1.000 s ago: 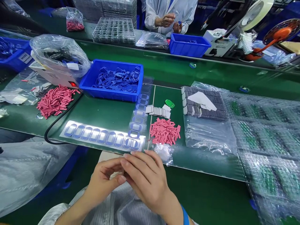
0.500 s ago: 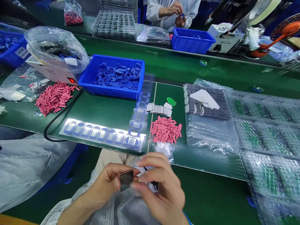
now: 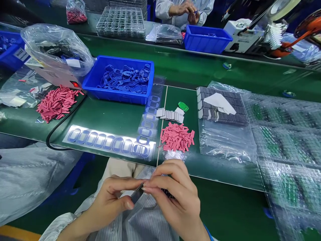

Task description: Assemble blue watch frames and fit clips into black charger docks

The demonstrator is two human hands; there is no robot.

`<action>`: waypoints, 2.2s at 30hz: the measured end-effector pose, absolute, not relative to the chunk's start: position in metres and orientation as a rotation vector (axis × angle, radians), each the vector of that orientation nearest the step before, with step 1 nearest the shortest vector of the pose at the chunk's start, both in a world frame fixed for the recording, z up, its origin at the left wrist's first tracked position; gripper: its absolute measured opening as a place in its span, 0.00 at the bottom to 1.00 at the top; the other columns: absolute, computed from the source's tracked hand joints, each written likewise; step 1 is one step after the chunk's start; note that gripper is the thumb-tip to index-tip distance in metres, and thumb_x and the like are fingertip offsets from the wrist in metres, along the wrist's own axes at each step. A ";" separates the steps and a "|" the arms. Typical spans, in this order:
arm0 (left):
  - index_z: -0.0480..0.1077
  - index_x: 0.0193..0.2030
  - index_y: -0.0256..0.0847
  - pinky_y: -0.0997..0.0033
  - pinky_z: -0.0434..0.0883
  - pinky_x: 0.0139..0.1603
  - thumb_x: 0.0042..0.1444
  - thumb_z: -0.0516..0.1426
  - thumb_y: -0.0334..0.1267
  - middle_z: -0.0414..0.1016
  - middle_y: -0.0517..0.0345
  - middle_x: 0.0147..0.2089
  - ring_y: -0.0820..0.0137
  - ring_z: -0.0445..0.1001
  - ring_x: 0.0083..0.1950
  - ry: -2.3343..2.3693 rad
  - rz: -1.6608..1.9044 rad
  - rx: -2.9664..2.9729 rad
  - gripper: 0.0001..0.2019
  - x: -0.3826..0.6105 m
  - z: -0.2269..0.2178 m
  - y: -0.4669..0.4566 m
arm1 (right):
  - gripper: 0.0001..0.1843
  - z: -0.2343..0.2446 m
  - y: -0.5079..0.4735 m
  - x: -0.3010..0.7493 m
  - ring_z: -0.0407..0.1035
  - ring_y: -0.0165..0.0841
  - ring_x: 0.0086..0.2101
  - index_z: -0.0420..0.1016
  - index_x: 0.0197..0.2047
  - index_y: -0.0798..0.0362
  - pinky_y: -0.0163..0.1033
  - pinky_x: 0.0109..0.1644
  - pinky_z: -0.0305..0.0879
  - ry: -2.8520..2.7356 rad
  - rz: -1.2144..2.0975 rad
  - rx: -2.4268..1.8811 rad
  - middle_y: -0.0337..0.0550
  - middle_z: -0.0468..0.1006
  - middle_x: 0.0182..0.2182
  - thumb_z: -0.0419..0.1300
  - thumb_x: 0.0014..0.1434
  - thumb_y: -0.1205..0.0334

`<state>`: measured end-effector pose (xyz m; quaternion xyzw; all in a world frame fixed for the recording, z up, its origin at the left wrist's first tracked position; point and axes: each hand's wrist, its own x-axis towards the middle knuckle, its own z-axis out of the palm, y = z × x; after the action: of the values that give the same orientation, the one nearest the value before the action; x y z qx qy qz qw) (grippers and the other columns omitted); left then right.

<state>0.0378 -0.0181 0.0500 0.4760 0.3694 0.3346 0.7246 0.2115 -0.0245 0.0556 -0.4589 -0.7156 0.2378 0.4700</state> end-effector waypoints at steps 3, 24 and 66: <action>0.75 0.45 0.49 0.68 0.72 0.47 0.49 0.59 0.47 0.80 0.55 0.43 0.62 0.77 0.45 0.830 0.732 1.076 0.16 0.037 0.050 -0.018 | 0.10 0.055 -0.024 0.212 0.66 0.34 0.33 0.74 0.34 0.50 0.42 0.33 0.64 -1.746 0.583 -1.126 0.41 0.71 0.29 0.60 0.52 0.75; 0.76 0.43 0.49 0.67 0.74 0.45 0.46 0.62 0.44 0.81 0.55 0.41 0.61 0.78 0.43 0.864 0.742 1.039 0.15 0.043 0.040 -0.016 | 0.09 0.036 -0.031 0.210 0.66 0.35 0.34 0.69 0.34 0.52 0.45 0.37 0.63 -1.793 0.442 -1.147 0.42 0.72 0.30 0.57 0.53 0.75; 0.74 0.45 0.49 0.74 0.67 0.52 0.53 0.59 0.41 0.78 0.60 0.43 0.71 0.74 0.46 0.869 0.987 0.893 0.12 0.045 0.038 -0.018 | 0.12 -0.021 -0.026 0.245 0.68 0.41 0.43 0.74 0.40 0.47 0.48 0.46 0.63 -1.854 -0.107 -1.447 0.44 0.77 0.41 0.62 0.53 0.70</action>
<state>0.0455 -0.0182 0.0378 0.4008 0.3901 0.4433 0.7005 0.2454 -0.0263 -0.0207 -0.5677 -0.7273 -0.0418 0.3833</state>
